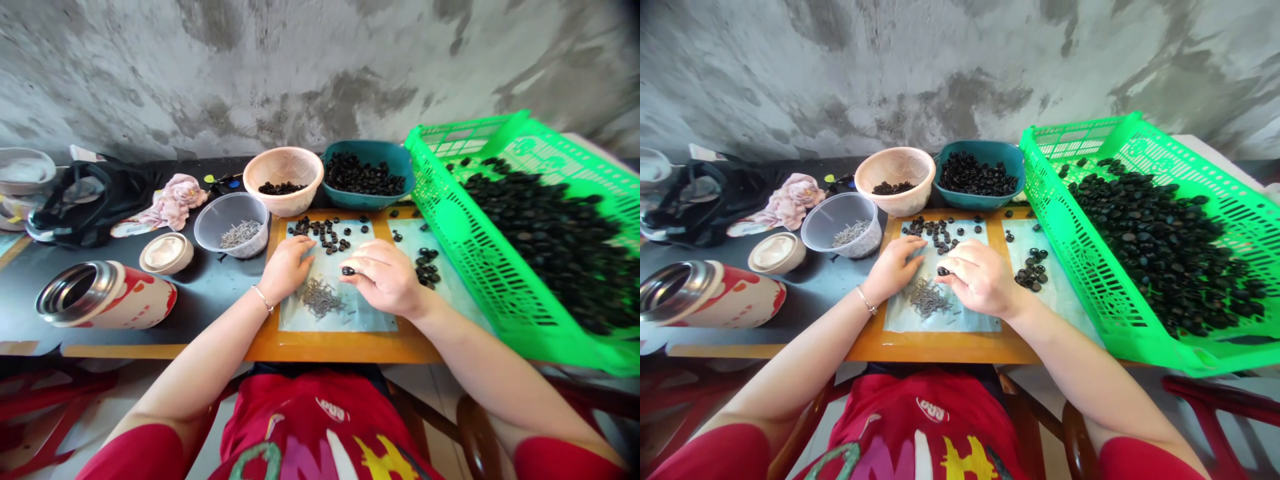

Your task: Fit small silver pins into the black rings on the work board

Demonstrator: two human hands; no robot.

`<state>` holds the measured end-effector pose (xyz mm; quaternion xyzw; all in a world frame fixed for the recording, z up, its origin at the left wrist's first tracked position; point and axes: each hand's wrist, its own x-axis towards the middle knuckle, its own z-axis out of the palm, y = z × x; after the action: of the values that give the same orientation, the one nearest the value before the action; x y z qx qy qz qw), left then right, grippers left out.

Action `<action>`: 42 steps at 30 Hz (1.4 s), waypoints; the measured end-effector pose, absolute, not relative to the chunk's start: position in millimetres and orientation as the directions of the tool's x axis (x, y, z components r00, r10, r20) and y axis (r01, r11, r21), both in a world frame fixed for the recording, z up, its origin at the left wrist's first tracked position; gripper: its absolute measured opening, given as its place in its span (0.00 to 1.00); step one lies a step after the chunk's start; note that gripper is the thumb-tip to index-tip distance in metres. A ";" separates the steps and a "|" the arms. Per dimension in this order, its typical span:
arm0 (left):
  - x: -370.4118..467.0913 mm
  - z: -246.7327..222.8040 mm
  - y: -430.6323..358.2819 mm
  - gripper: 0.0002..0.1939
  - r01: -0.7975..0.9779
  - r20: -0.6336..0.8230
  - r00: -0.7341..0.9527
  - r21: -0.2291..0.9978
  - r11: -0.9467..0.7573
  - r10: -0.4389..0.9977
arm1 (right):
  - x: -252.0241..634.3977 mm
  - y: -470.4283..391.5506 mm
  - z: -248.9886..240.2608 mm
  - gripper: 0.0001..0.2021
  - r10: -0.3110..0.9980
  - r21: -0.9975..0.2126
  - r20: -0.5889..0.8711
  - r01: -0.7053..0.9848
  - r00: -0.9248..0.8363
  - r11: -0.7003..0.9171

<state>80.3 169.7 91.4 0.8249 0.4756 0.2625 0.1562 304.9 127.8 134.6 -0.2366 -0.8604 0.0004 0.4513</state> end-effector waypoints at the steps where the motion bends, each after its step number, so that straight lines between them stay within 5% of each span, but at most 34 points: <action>1: 80.5 90.4 170.5 0.17 0.704 0.281 0.420 0.499 -0.505 0.863 | 304.3 127.3 135.0 0.06 0.411 -0.218 0.779 0.410 -0.474 0.886; 4: 81.3 90.1 170.7 0.16 0.699 0.285 0.444 0.483 -0.527 0.850 | 305.6 127.8 138.1 0.07 0.502 -0.315 0.780 0.459 -0.374 0.831; 7: 82.1 92.0 168.8 0.14 0.694 0.290 0.447 0.484 -0.533 0.846 | 324.3 136.7 145.0 0.09 0.630 -0.568 0.776 0.433 -0.002 0.700; 10: 83.2 94.0 166.7 0.13 0.691 0.269 0.447 0.502 -0.520 0.853 | 363.7 152.9 154.4 0.20 0.663 -0.773 0.604 0.122 0.442 0.622; 12: 84.2 95.2 165.7 0.13 0.674 0.251 0.466 0.522 -0.524 0.849 | 386.3 161.9 159.8 0.31 0.748 -0.804 0.445 -0.149 0.492 0.576; 15: 85.2 97.7 164.2 0.13 0.647 0.226 0.498 0.547 -0.532 0.837 | 385.2 162.7 160.3 0.32 0.891 -0.876 0.318 -0.259 0.323 0.407; 18: 84.6 100.8 162.5 0.14 0.640 0.198 0.516 0.557 -0.529 0.833 | 344.0 149.2 148.3 0.16 0.969 -0.965 0.246 0.086 -0.033 0.248; 20: 83.3 102.2 161.7 0.15 0.638 0.205 0.524 0.548 -0.540 0.827 | 313.8 138.3 135.9 0.07 0.927 -0.837 0.203 0.435 -0.316 0.332; 23: 81.2 102.7 161.7 0.12 0.655 0.239 0.512 0.513 -0.555 0.825 | 287.9 127.6 119.1 0.05 0.846 -0.549 0.135 0.672 -0.515 0.497; 27: 80.4 102.3 162.0 0.05 0.676 0.242 0.499 0.492 -0.548 0.832 | 284.7 124.0 112.1 0.08 0.805 -0.343 0.070 0.743 -0.589 0.574; 35: 84.9 107.2 158.0 0.10 0.590 0.208 0.430 0.672 -0.448 0.879 | 290.2 122.7 111.1 0.09 0.769 -0.260 0.090 0.730 -0.633 0.632; 39: 89.9 108.3 154.8 0.13 0.314 -0.007 0.319 0.944 -0.098 0.948 | 297.0 130.9 112.1 0.07 0.835 -0.424 0.094 0.737 -0.542 0.526; 42: 93.5 110.6 150.6 0.14 0.093 -0.154 0.305 0.987 0.132 0.940 | 300.6 135.7 116.1 0.04 0.885 -0.627 0.120 0.656 -0.450 0.419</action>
<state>93.5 150.6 110.6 0.5523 0.4673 0.3592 0.5896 300.6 135.7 116.1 -0.4743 -0.8123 0.2555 0.2234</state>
